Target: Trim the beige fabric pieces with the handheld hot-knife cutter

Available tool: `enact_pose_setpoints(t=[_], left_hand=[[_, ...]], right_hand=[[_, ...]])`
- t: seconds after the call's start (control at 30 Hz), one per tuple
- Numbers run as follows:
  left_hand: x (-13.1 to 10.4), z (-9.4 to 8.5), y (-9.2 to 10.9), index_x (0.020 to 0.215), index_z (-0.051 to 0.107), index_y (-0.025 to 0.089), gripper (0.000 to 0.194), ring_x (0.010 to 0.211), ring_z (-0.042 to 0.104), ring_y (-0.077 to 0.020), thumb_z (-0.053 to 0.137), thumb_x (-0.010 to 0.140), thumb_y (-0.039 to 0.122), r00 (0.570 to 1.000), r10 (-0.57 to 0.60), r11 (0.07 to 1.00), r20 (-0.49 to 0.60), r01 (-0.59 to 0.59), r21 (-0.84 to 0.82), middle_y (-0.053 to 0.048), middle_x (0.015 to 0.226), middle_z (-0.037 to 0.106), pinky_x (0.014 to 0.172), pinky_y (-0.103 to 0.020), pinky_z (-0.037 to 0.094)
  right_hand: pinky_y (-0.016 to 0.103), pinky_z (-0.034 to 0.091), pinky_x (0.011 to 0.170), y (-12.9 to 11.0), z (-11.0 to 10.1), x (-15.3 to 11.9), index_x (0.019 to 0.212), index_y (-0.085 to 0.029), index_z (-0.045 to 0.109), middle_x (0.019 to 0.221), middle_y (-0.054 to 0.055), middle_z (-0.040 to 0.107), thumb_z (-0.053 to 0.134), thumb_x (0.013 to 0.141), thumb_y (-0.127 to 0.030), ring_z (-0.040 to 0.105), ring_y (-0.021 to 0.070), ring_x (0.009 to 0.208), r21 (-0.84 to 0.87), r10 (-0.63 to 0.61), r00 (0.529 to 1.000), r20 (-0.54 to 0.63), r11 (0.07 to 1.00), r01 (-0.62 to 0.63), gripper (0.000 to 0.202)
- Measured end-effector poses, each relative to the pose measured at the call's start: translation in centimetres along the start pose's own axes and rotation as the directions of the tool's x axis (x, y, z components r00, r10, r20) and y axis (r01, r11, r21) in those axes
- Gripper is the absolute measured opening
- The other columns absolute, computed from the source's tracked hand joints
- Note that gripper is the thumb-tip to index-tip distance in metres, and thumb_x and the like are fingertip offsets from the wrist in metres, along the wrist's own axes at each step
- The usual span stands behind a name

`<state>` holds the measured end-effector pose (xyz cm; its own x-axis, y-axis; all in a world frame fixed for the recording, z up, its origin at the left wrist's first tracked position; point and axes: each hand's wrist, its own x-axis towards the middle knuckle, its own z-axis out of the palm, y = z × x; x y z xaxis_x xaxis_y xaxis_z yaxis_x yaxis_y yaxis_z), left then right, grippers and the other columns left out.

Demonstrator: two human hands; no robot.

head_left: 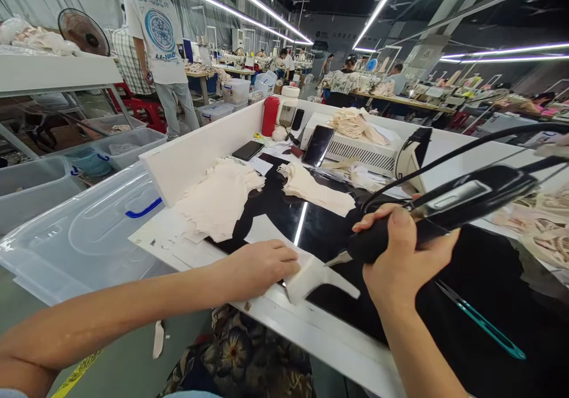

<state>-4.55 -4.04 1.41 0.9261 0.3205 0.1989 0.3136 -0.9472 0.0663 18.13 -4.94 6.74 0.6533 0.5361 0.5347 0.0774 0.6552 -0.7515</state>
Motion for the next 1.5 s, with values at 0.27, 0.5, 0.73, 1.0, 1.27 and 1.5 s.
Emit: enact_pose_setpoints(t=[0.27,0.5,0.73,1.0,1.27,1.5], left_hand=[[1.8,-0.4,3.9,0.120,0.071,0.014,0.024,0.093,0.074,-0.0271,0.072,0.116,0.038,0.958,-0.249,0.967,0.142,0.238,0.091,-0.009,0.109,0.073,0.078,-0.039,0.059],[2.0,-0.4,3.7,0.128,0.070,0.014,0.024,0.097,0.077,-0.0262,0.068,0.119,0.037,0.942,-0.277,0.961,0.187,0.269,0.067,-0.009,0.115,0.074,0.081,-0.038,0.061],[1.9,-0.5,3.3,0.117,0.072,0.017,0.016,0.084,0.073,-0.0237,0.069,0.117,0.033,0.955,-0.264,0.964,0.137,0.255,0.076,-0.005,0.103,0.073,0.072,-0.036,0.056],[3.8,0.2,4.0,0.098,0.070,0.016,0.019,0.092,0.067,-0.0219,0.064,0.107,0.001,0.989,0.098,0.993,-0.115,-0.090,0.074,-0.006,0.096,0.070,0.083,-0.034,0.057],[4.9,3.0,3.8,0.105,0.074,0.013,0.015,0.099,0.071,-0.0214,0.065,0.111,0.004,0.967,0.207,0.978,-0.149,-0.199,0.068,-0.008,0.103,0.074,0.096,-0.032,0.062],[3.9,2.3,2.7,0.114,0.075,0.014,0.016,0.112,0.073,-0.0218,0.061,0.117,0.008,0.962,0.196,0.974,-0.189,-0.170,0.148,-0.009,0.112,0.077,0.101,-0.034,0.062]], right_hand=[[0.030,0.057,0.044,-3.4,-1.5,-0.8,0.108,-0.030,0.063,0.069,-0.011,0.070,0.089,0.074,-0.038,0.060,0.0162,0.047,0.003,0.063,0.998,-0.026,0.998,-0.063,0.044],[0.029,0.059,0.045,-2.5,-2.3,-1.1,0.111,-0.028,0.062,0.069,-0.011,0.072,0.091,0.074,-0.036,0.062,0.0153,0.048,0.021,0.038,0.997,-0.063,0.999,-0.037,0.048],[0.031,0.060,0.048,-1.0,-2.9,-1.2,0.112,-0.027,0.062,0.072,-0.010,0.073,0.094,0.080,-0.041,0.064,0.0154,0.048,0.010,-0.035,0.999,-0.020,0.999,0.035,0.047],[0.033,0.061,0.052,-0.9,-3.1,-1.7,0.113,-0.027,0.062,0.075,-0.010,0.074,0.098,0.078,-0.043,0.065,0.0154,0.049,0.000,0.010,1.000,-0.027,1.000,-0.010,0.052],[0.034,0.060,0.051,-1.5,-3.1,-2.0,0.113,-0.028,0.062,0.075,-0.010,0.074,0.099,0.077,-0.046,0.065,0.0164,0.048,0.001,0.013,1.000,-0.026,1.000,-0.013,0.055],[0.034,0.058,0.051,-1.4,-3.0,-2.1,0.113,-0.028,0.063,0.075,-0.009,0.073,0.099,0.078,-0.047,0.064,0.0166,0.049,0.008,0.004,1.000,-0.016,1.000,-0.004,0.054]])
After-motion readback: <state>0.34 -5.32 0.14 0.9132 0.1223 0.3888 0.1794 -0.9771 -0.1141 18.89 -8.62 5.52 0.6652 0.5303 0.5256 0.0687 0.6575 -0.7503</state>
